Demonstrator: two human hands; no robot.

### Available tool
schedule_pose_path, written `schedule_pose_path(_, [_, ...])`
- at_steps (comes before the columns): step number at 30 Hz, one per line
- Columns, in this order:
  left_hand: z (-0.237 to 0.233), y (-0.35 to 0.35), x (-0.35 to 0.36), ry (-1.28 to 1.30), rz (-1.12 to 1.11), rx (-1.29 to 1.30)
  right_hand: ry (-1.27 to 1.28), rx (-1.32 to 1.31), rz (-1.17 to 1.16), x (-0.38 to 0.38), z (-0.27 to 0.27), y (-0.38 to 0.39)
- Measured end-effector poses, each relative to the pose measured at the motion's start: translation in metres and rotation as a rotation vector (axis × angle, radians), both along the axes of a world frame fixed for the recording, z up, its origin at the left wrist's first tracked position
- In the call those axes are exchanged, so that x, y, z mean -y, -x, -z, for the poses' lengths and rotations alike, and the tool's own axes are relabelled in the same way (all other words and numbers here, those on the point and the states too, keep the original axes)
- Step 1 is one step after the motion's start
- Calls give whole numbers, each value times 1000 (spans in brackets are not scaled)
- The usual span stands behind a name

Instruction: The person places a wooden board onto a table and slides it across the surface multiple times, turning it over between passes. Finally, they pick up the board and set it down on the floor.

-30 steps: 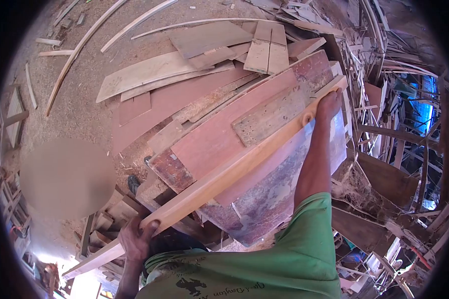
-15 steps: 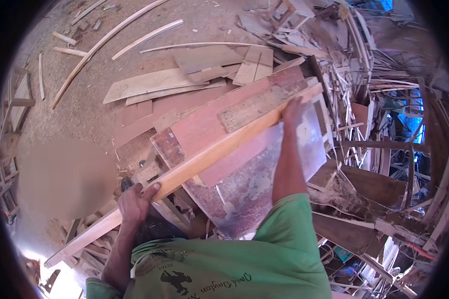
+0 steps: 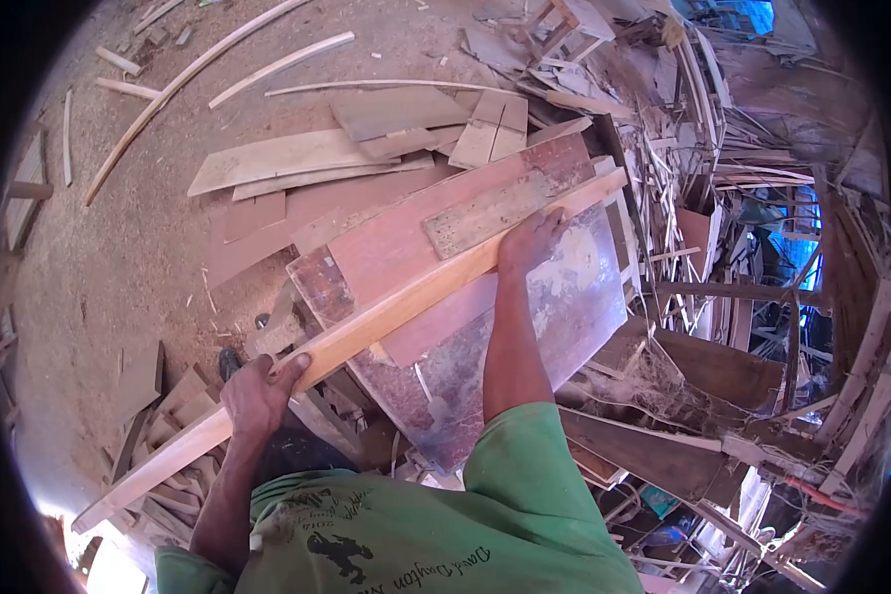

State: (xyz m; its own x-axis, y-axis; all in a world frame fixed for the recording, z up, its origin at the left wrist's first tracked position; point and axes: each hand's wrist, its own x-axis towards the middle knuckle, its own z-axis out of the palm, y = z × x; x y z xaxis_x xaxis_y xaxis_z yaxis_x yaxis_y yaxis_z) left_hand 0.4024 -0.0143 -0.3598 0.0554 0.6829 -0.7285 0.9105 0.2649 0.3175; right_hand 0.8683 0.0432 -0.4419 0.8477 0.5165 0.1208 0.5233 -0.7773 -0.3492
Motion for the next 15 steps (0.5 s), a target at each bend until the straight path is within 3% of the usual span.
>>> schedule_pose_path(4, [2, -13, -3, -34, -18, 54, -113, -2, -4, -2, 9, -22])
schedule_pose_path(10, [4, -31, 2, -289, 114, 181, -124, 5, -4, -10, 6, -41])
schedule_pose_path(13, [23, -38, 8, -395, 361, 181, -118, 21, -11, -13, 1, -47])
schedule_pose_path(15, [33, -48, 7, -631, 536, 212, -111, 37, -23, -17, 1, -53])
